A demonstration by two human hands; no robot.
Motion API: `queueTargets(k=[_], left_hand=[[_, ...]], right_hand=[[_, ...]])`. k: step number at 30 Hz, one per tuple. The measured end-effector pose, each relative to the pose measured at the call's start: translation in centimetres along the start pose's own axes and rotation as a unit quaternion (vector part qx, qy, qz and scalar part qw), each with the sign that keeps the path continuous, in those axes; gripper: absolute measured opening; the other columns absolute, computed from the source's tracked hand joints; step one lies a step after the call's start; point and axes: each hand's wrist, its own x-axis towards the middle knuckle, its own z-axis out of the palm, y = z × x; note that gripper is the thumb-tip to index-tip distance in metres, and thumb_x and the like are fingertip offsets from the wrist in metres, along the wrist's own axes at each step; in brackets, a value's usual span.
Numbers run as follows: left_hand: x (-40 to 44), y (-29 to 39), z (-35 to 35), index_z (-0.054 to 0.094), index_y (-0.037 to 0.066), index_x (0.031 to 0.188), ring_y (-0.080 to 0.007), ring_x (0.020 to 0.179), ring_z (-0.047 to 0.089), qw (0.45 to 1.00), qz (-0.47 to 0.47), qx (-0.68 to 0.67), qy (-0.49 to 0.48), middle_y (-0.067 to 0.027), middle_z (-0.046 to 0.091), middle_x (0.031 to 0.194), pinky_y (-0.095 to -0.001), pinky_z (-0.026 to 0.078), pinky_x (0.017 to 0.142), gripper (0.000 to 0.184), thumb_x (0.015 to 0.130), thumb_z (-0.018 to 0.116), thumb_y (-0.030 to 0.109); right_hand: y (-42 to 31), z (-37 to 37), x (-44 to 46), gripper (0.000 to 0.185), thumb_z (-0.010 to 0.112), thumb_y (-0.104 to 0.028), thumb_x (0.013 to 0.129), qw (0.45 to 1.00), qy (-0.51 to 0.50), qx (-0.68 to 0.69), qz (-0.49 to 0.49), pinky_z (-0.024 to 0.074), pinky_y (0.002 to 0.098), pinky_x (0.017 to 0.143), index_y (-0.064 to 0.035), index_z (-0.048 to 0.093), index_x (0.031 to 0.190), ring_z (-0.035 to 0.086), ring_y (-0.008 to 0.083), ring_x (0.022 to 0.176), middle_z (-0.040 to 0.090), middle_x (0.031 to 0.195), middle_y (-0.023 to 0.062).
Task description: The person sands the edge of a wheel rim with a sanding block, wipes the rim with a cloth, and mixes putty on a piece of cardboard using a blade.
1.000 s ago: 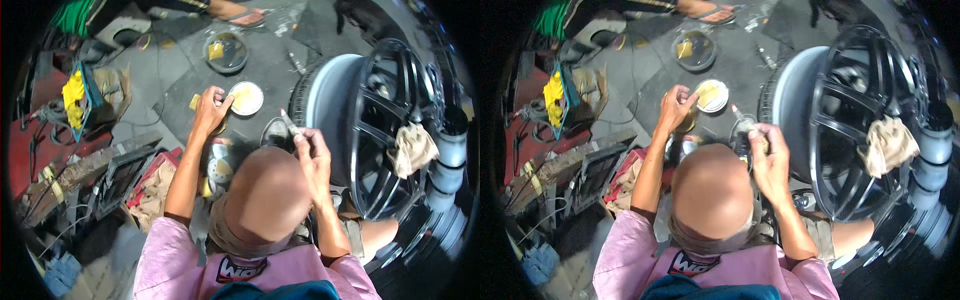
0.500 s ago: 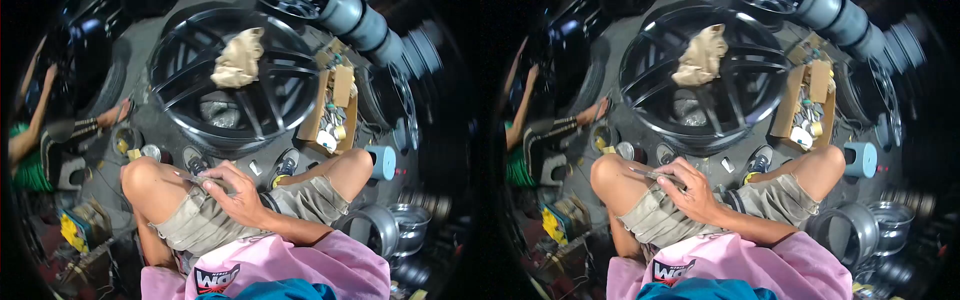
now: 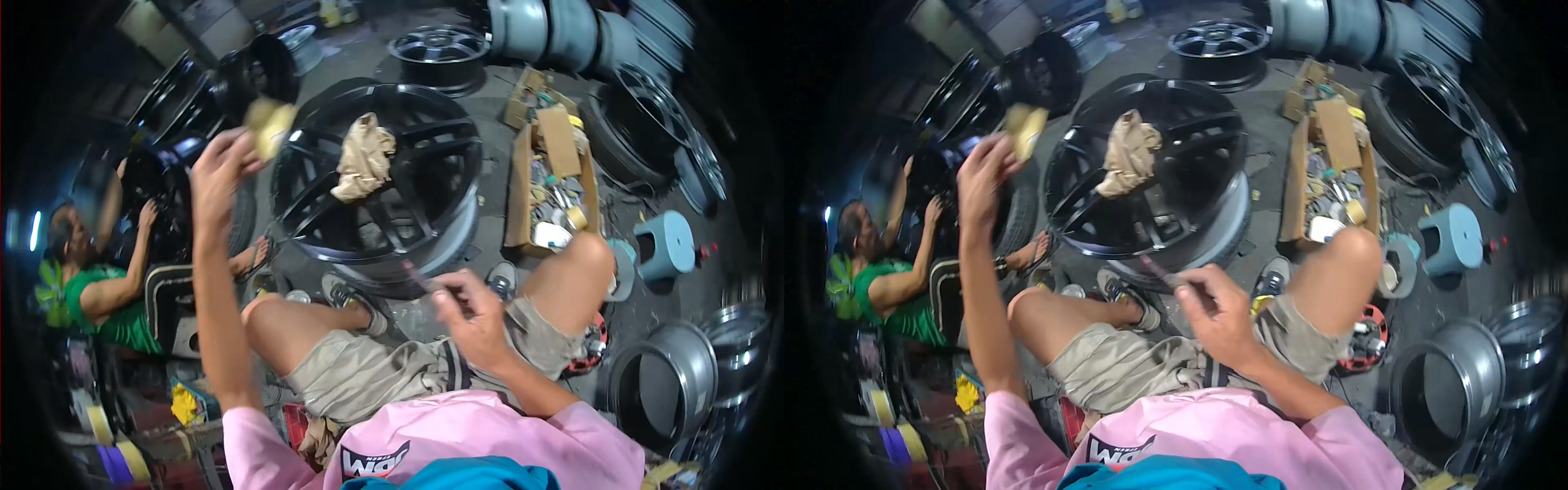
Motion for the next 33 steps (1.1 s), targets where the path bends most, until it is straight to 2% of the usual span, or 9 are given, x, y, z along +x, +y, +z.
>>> queueTargets(k=[3, 8, 10, 13, 16, 18, 22, 31, 33], left_hand=[[1.7, 2.2, 7.1, 0.071, -0.003, 0.123, -0.0158, 0.092, 0.074, 0.995, 0.028, -0.01, -0.098, -0.0123, 0.075, 0.107, -0.0297, 0.062, 0.084, 0.031, 0.105, 0.074, 0.022], [4.6, -1.2, 13.6, 0.065, -0.004, 0.111, -0.0149, 0.081, 0.074, 0.963, -0.028, -0.102, -0.248, -0.0129, 0.075, 0.094, -0.0281, 0.062, 0.076, 0.018, 0.102, 0.075, 0.009], [3.9, -1.9, 14.0, 0.063, -0.003, 0.112, -0.0138, 0.079, 0.073, 0.96, -0.08, -0.098, -0.249, -0.012, 0.074, 0.093, -0.0268, 0.06, 0.074, 0.017, 0.103, 0.073, 0.008], [2.5, -3.7, 12.7, 0.065, -0.004, 0.118, -0.0132, 0.079, 0.073, 0.956, -0.145, -0.083, -0.242, -0.01, 0.074, 0.093, -0.026, 0.059, 0.074, 0.026, 0.103, 0.076, 0.015], [1.9, -5.0, 11.3, 0.068, -0.004, 0.12, -0.014, 0.081, 0.075, 0.947, -0.209, -0.092, -0.225, -0.01, 0.075, 0.095, -0.0267, 0.061, 0.076, 0.029, 0.103, 0.077, 0.018], [2.0, -5.0, 11.0, 0.069, -0.004, 0.12, -0.0145, 0.082, 0.076, 0.944, -0.247, -0.084, -0.205, -0.0101, 0.076, 0.096, -0.0271, 0.062, 0.076, 0.03, 0.102, 0.077, 0.019], [1.9, -5.2, 10.9, 0.07, -0.002, 0.114, -0.0158, 0.08, 0.076, 0.943, -0.226, -0.122, -0.21, -0.01, 0.076, 0.097, -0.0264, 0.063, 0.073, 0.027, 0.102, 0.079, 0.02], [1.4, -4.4, 11.5, 0.065, -0.005, 0.119, -0.0181, 0.093, 0.077, 0.92, -0.267, -0.213, -0.193, -0.0164, 0.077, 0.112, -0.0296, 0.068, 0.079, 0.026, 0.101, 0.077, 0.007], [1.1, -4.1, 11.9, 0.065, -0.003, 0.118, -0.0188, 0.089, 0.078, 0.919, -0.272, -0.214, -0.187, -0.0153, 0.077, 0.109, -0.028, 0.068, 0.076, 0.024, 0.1, 0.077, 0.007]], right_hand=[[-2.6, -1.1, 2.1, 0.016, 0.071, -0.005, 0.1, 0.999, 0.033, 0.006, -0.041, 0.0464, 0.0256, 0.065, 0.0012, 0.07, 0.115, 0.058, 0.0073, 0.074, 0.062, 0.092, 0.0033], [-5.4, -4.8, 8.2, 0.016, 0.068, 0.002, 0.097, 0.988, 0.036, -0.101, -0.11, 0.0492, 0.028, 0.067, 0.0024, 0.07, 0.113, 0.062, 0.0131, 0.075, 0.064, 0.093, 0.0073], [-7.7, -5.9, 11.9, 0.018, 0.069, 0.003, 0.095, 0.962, 0.015, -0.217, -0.164, 0.0495, 0.0294, 0.066, 0.0024, 0.07, 0.113, 0.062, 0.0161, 0.074, 0.065, 0.092, 0.0095], [-9.3, -6.5, 18.4, 0.022, 0.07, 0.004, 0.094, 0.89, -0.016, -0.301, -0.342, 0.0488, 0.0316, 0.063, 0.0001, 0.073, 0.115, 0.061, 0.0184, 0.071, 0.067, 0.091, 0.0099], [-10.7, -5.2, 21.6, 0.02, 0.076, 0.003, 0.093, 0.918, -0.054, -0.291, -0.263, 0.0497, 0.0317, 0.063, -0.0016, 0.075, 0.113, 0.065, 0.0187, 0.073, 0.068, 0.091, 0.0091], [-8.2, -5.1, 23.4, 0.021, 0.078, 0.003, 0.092, 0.879, -0.08, -0.312, -0.35, 0.0516, 0.0318, 0.063, -0.0026, 0.076, 0.112, 0.067, 0.0183, 0.074, 0.069, 0.093, 0.0089], [-5.9, -5.8, 22.7, 0.023, 0.08, 0.002, 0.091, 0.916, -0.127, -0.303, -0.23, 0.054, 0.0333, 0.062, -0.0039, 0.078, 0.113, 0.068, 0.0194, 0.076, 0.069, 0.093, 0.0094], [-4.5, -5.7, 22.7, 0.038, 0.084, 0.001, 0.088, 0.908, -0.114, -0.299, -0.269, 0.0537, 0.0322, 0.062, -0.0082, 0.08, 0.125, 0.066, 0.0182, 0.076, 0.066, 0.098, 0.0092], [-4.5, -5.4, 22.7, 0.039, 0.084, 0.001, 0.087, 0.909, -0.107, -0.294, -0.275, 0.0533, 0.0322, 0.062, -0.0084, 0.08, 0.125, 0.066, 0.0182, 0.076, 0.066, 0.099, 0.0095]])
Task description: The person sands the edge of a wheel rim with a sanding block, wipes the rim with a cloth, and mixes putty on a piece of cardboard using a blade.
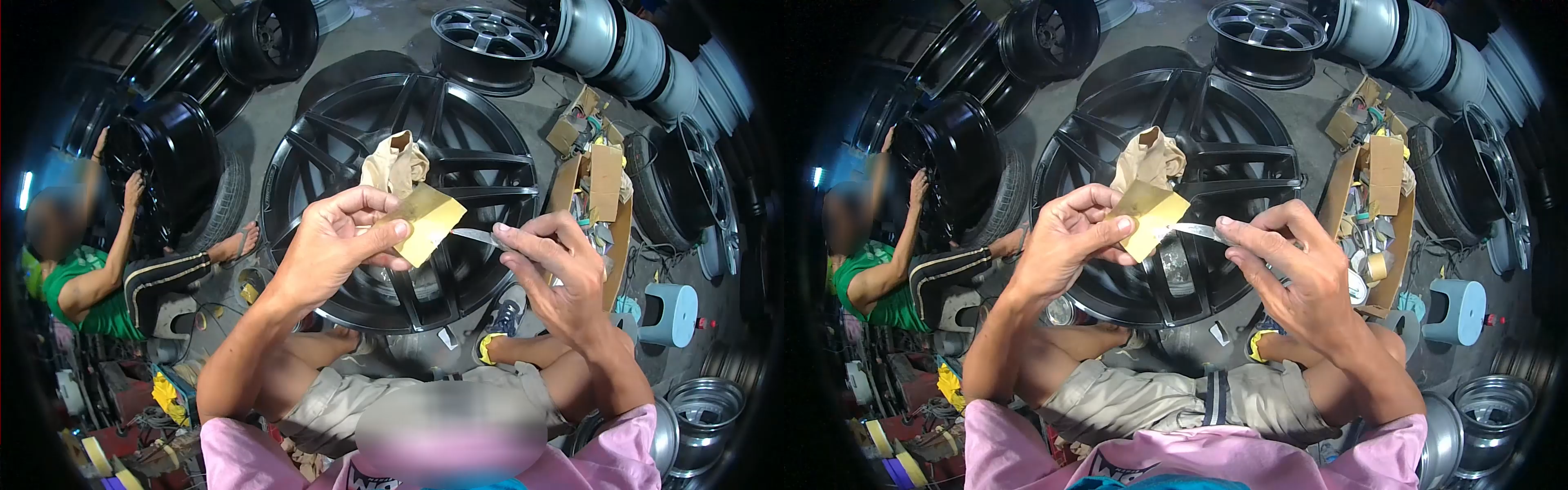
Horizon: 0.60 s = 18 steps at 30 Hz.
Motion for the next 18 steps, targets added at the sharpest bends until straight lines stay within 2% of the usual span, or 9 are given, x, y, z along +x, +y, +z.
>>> queueTargets(k=[2, 4, 7, 13, 18], left_hand=[[-0.3, 0.1, 0.3, 0.065, 0.0, 0.116, -0.0196, 0.086, 0.078, 1.0, -0.002, -0.003, 0.005, -0.0142, 0.077, 0.106, -0.0265, 0.068, 0.072, 0.022, 0.1, 0.077, 0.008], [-0.6, 0.4, 0.6, 0.064, 0.001, 0.111, -0.0258, 0.089, 0.08, 1.0, -0.01, -0.025, 0.005, -0.0168, 0.076, 0.108, -0.0283, 0.069, 0.072, 0.016, 0.101, 0.075, 0.006], [-1.2, 1.4, 1.0, 0.061, 0.003, 0.105, -0.0305, 0.091, 0.081, 0.998, -0.012, -0.057, 0.0, -0.0183, 0.076, 0.107, -0.0301, 0.07, 0.071, 0.014, 0.101, 0.074, 0.005], [-1.2, 0.6, 0.7, 0.059, 0.006, 0.101, -0.029, 0.091, 0.081, 0.999, -0.002, -0.051, -0.002, -0.0178, 0.077, 0.106, -0.0331, 0.069, 0.073, 0.017, 0.099, 0.076, 0.005], [-0.9, -0.2, 0.3, 0.06, 0.007, 0.099, -0.0252, 0.092, 0.081, 0.999, 0.009, -0.044, 0.01, -0.0168, 0.078, 0.106, -0.0318, 0.068, 0.072, 0.017, 0.099, 0.077, 0.006]], right_hand=[[0.0, 0.2, 0.1, 0.04, 0.085, 0.002, 0.087, 1.0, 0.001, 0.0, 0.006, 0.053, 0.0319, 0.063, -0.0081, 0.08, 0.125, 0.065, 0.0178, 0.077, 0.065, 0.099, 0.0091], [-0.1, 0.3, 0.1, 0.041, 0.085, 0.002, 0.086, 1.0, 0.006, -0.002, 0.003, 0.053, 0.0317, 0.063, -0.0078, 0.08, 0.125, 0.065, 0.0176, 0.077, 0.064, 0.099, 0.009], [-0.1, 0.3, 0.4, 0.042, 0.085, 0.003, 0.086, 1.0, 0.009, -0.005, -0.009, 0.0533, 0.0314, 0.064, -0.0074, 0.08, 0.126, 0.065, 0.0173, 0.078, 0.064, 0.1, 0.0088], [-0.2, 0.6, 0.4, 0.042, 0.085, 0.003, 0.085, 1.0, 0.009, 0.0, -0.018, 0.0538, 0.0317, 0.065, -0.0071, 0.079, 0.125, 0.066, 0.0176, 0.079, 0.063, 0.1, 0.0087], [-0.4, 0.5, 0.0, 0.042, 0.085, 0.002, 0.086, 1.0, -0.006, -0.015, -0.002, 0.0527, 0.0326, 0.064, -0.0077, 0.079, 0.126, 0.066, 0.0179, 0.078, 0.063, 0.1, 0.0087]])
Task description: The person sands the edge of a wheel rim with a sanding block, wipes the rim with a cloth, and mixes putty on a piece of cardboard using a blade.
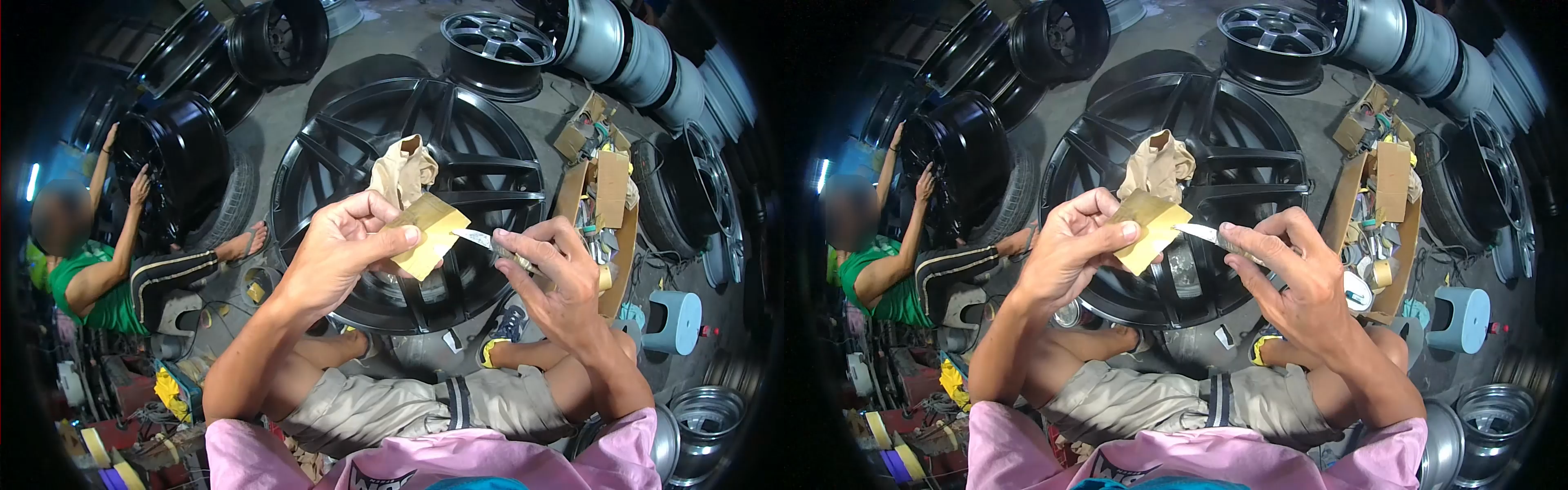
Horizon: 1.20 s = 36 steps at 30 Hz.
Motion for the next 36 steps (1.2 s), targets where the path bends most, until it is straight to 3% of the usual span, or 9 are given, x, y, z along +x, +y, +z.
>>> queueTargets(k=[2, 4, 11, 13, 16, 23, 31, 36], left_hand=[[0.2, 0.0, -0.1, 0.06, 0.008, 0.098, -0.0232, 0.092, 0.08, 1.0, 0.0, 0.0, 0.002, -0.016, 0.078, 0.105, -0.0306, 0.068, 0.072, 0.017, 0.099, 0.077, 0.006], [0.4, -0.1, -0.2, 0.064, 0.002, 0.107, -0.0171, 0.091, 0.079, 1.0, -0.007, -0.022, -0.003, -0.0138, 0.079, 0.105, -0.0276, 0.066, 0.072, 0.017, 0.099, 0.078, 0.005], [1.1, -0.5, -0.5, 0.066, 0.002, 0.108, -0.0153, 0.089, 0.078, 0.999, 0.0, 0.039, 0.022, -0.0128, 0.079, 0.104, -0.0261, 0.065, 0.072, 0.018, 0.098, 0.08, 0.006], [1.2, -0.9, -0.2, 0.067, 0.005, 0.104, -0.008, 0.084, 0.073, 0.996, 0.049, 0.063, 0.027, -0.0056, 0.076, 0.096, -0.022, 0.059, 0.069, 0.016, 0.097, 0.081, 0.007], [1.1, -1.2, 0.0, 0.067, 0.003, 0.104, -0.0063, 0.083, 0.071, 0.994, 0.066, 0.083, 0.02, -0.0053, 0.076, 0.096, -0.021, 0.057, 0.07, 0.016, 0.098, 0.081, 0.006], [0.8, -1.4, 0.4, 0.067, 0.0, 0.106, -0.007, 0.084, 0.07, 0.991, 0.076, 0.112, 0.022, -0.0066, 0.074, 0.099, -0.0219, 0.058, 0.071, 0.014, 0.098, 0.079, 0.003], [0.2, -1.4, 1.1, 0.067, -0.005, 0.107, -0.0119, 0.1, 0.071, 0.978, 0.104, 0.18, 0.013, -0.0094, 0.073, 0.108, -0.0284, 0.06, 0.092, 0.013, 0.097, 0.076, -0.005], [0.2, -1.2, 0.8, 0.067, -0.004, 0.107, -0.0112, 0.098, 0.071, 0.981, 0.09, 0.17, 0.007, -0.0088, 0.072, 0.106, -0.0273, 0.06, 0.089, 0.013, 0.097, 0.076, -0.004]], right_hand=[[0.0, 0.1, -0.2, 0.042, 0.085, 0.001, 0.086, 1.0, 0.001, 0.005, 0.002, 0.052, 0.0333, 0.063, -0.0081, 0.079, 0.126, 0.065, 0.0183, 0.077, 0.063, 0.099, 0.0086], [0.1, 0.2, -0.3, 0.042, 0.085, 0.001, 0.086, 1.0, 0.002, 0.006, 0.008, 0.0522, 0.0335, 0.063, -0.0081, 0.079, 0.126, 0.065, 0.0184, 0.077, 0.063, 0.099, 0.0086], [0.1, 0.2, -1.0, 0.043, 0.085, 0.001, 0.085, 1.0, 0.005, -0.005, 0.017, 0.0515, 0.0332, 0.063, -0.0079, 0.078, 0.126, 0.064, 0.0181, 0.075, 0.063, 0.097, 0.0085], [-0.2, 0.2, -1.0, 0.042, 0.085, 0.001, 0.085, 1.0, -0.003, -0.008, 0.016, 0.0512, 0.033, 0.062, -0.0075, 0.079, 0.126, 0.063, 0.0178, 0.074, 0.063, 0.097, 0.0084], [-0.4, 0.3, -1.1, 0.041, 0.085, 0.001, 0.086, 0.999, -0.022, -0.007, 0.023, 0.0508, 0.0327, 0.061, -0.0066, 0.079, 0.125, 0.063, 0.0176, 0.073, 0.063, 0.095, 0.0082], [-0.5, 0.7, -1.1, 0.037, 0.083, 0.002, 0.087, 0.999, -0.038, 0.006, 0.016, 0.0516, 0.0331, 0.06, -0.0054, 0.079, 0.123, 0.064, 0.019, 0.072, 0.062, 0.093, 0.0083], [-0.7, 1.1, -0.9, 0.034, 0.082, -0.002, 0.09, 0.998, -0.06, 0.003, 0.029, 0.0529, 0.0356, 0.06, -0.0069, 0.079, 0.123, 0.066, 0.0209, 0.072, 0.064, 0.092, 0.0084], [-0.9, 1.2, -0.8, 0.032, 0.082, -0.003, 0.09, 0.997, -0.065, 0.009, 0.041, 0.0535, 0.0359, 0.06, -0.0085, 0.08, 0.122, 0.067, 0.0209, 0.071, 0.064, 0.091, 0.0076]])
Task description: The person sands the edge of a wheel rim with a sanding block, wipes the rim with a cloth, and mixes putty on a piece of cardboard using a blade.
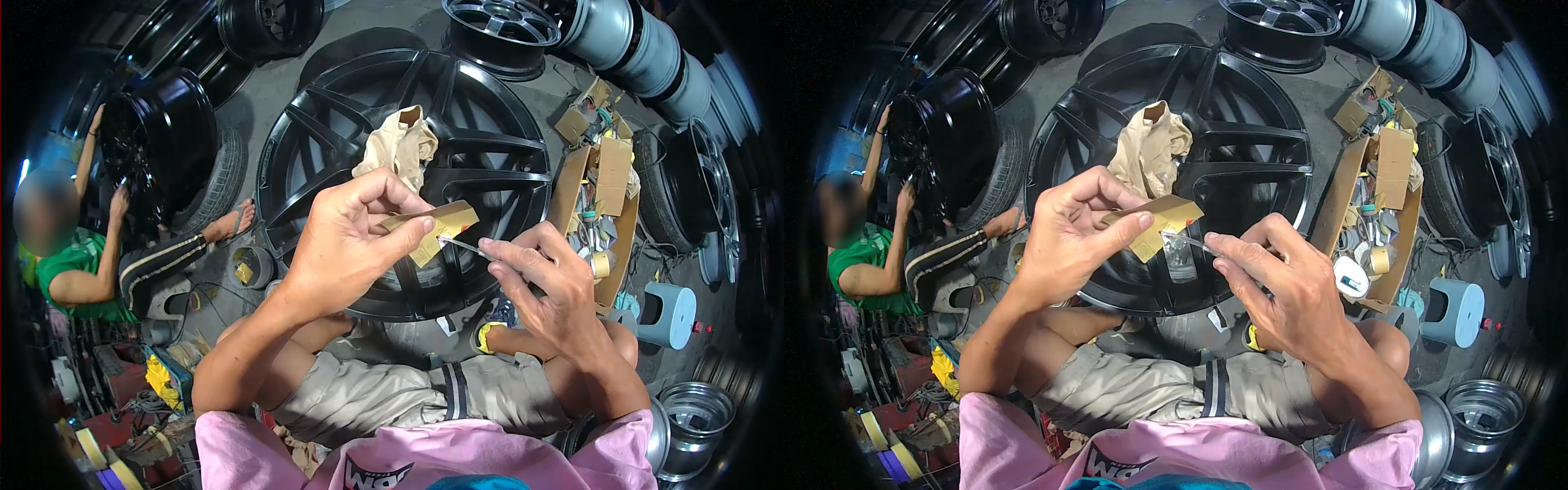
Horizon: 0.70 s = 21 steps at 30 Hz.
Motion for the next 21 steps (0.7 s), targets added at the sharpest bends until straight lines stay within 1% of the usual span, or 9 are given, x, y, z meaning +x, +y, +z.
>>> queueTargets(k=[4, 9, 12, 14, 15, 17, 18, 19, 21], left_hand=[[0.1, 0.0, -0.3, 0.066, -0.002, 0.106, -0.0102, 0.096, 0.071, 0.999, -0.022, -0.035, -0.008, -0.0077, 0.072, 0.103, -0.0262, 0.06, 0.084, 0.014, 0.097, 0.078, -0.002], [0.2, -0.2, -0.3, 0.067, -0.001, 0.106, -0.008, 0.09, 0.069, 0.999, -0.015, -0.032, 0.005, -0.0063, 0.072, 0.1, -0.0243, 0.058, 0.078, 0.015, 0.097, 0.079, 0.001], [0.5, -0.6, -0.5, 0.067, 0.0, 0.106, -0.0069, 0.088, 0.068, 0.999, -0.011, -0.032, 0.013, -0.0057, 0.073, 0.1, -0.0231, 0.056, 0.075, 0.016, 0.098, 0.08, 0.004], [0.6, -0.5, -0.7, 0.067, 0.0, 0.106, -0.0066, 0.087, 0.067, 0.999, -0.013, -0.034, 0.012, -0.0056, 0.073, 0.1, -0.0227, 0.055, 0.074, 0.017, 0.098, 0.081, 0.005], [0.7, -0.4, -0.7, 0.068, -0.001, 0.107, -0.0078, 0.089, 0.068, 0.998, -0.038, -0.044, 0.006, -0.006, 0.073, 0.101, -0.0243, 0.056, 0.077, 0.015, 0.098, 0.08, 0.003], [0.8, -0.5, -0.2, 0.069, -0.003, 0.107, -0.0091, 0.091, 0.069, 0.997, -0.063, -0.054, -0.008, -0.0065, 0.073, 0.101, -0.0259, 0.058, 0.081, 0.014, 0.098, 0.079, 0.001], [0.8, -0.6, 0.3, 0.069, -0.001, 0.107, -0.0078, 0.09, 0.069, 0.995, -0.062, -0.077, -0.018, -0.0058, 0.074, 0.101, -0.0243, 0.056, 0.078, 0.015, 0.098, 0.08, 0.004], [0.8, -0.7, 0.7, 0.069, 0.001, 0.107, -0.0065, 0.089, 0.068, 0.993, -0.061, -0.099, -0.029, -0.0051, 0.074, 0.101, -0.0228, 0.055, 0.076, 0.017, 0.098, 0.081, 0.006], [0.9, -0.5, 1.4, 0.069, 0.001, 0.107, -0.0069, 0.089, 0.069, 0.994, -0.064, -0.08, -0.04, -0.0044, 0.074, 0.101, -0.0223, 0.055, 0.077, 0.016, 0.097, 0.081, 0.005]], right_hand=[[0.1, -0.1, -0.1, 0.031, 0.082, -0.002, 0.09, 1.0, -0.012, 0.012, 0.0, 0.0537, 0.0359, 0.059, -0.0082, 0.081, 0.121, 0.067, 0.0202, 0.071, 0.064, 0.09, 0.008], [-0.1, -0.3, -0.2, 0.03, 0.082, 0.0, 0.091, 0.999, -0.034, 0.032, 0.003, 0.0535, 0.0349, 0.06, -0.007, 0.081, 0.12, 0.067, 0.0197, 0.071, 0.065, 0.089, 0.0085], [0.2, -0.3, -0.4, 0.023, 0.077, -0.001, 0.095, 0.997, -0.044, 0.061, 0.004, 0.052, 0.0323, 0.061, -0.0028, 0.079, 0.118, 0.067, 0.0193, 0.071, 0.066, 0.09, 0.0099], [0.4, -0.3, -0.6, 0.017, 0.071, -0.005, 0.101, 0.986, 0.009, 0.137, 0.092, 0.0501, 0.0293, 0.064, 0.0007, 0.074, 0.117, 0.067, 0.0162, 0.074, 0.068, 0.092, 0.0109], [-0.2, -1.0, -0.6, 0.016, 0.066, -0.01, 0.106, 0.961, -0.01, 0.173, 0.216, 0.0491, 0.0277, 0.067, 0.0019, 0.069, 0.117, 0.064, 0.0116, 0.078, 0.068, 0.093, 0.0081], [-0.1, -0.9, -0.1, 0.017, 0.066, -0.012, 0.108, 0.924, 0.041, 0.281, 0.257, 0.0483, 0.0262, 0.069, 0.0013, 0.067, 0.118, 0.059, 0.0069, 0.079, 0.066, 0.09, 0.002], [0.3, -0.7, 0.1, 0.02, 0.07, -0.016, 0.107, 0.932, 0.056, 0.273, 0.232, 0.0462, 0.0245, 0.069, 0.001, 0.068, 0.117, 0.054, 0.0047, 0.079, 0.063, 0.087, -0.0017], [0.3, -0.9, 0.5, 0.02, 0.07, -0.016, 0.107, 0.932, 0.06, 0.271, 0.234, 0.0462, 0.0245, 0.069, 0.001, 0.068, 0.117, 0.054, 0.0047, 0.079, 0.063, 0.087, -0.0017], [0.3, -1.3, 1.3, 0.027, 0.075, -0.021, 0.105, 0.956, 0.007, 0.213, 0.202, 0.0449, 0.0236, 0.069, 0.0012, 0.068, 0.118, 0.054, 0.0039, 0.079, 0.063, 0.085, -0.0038]])
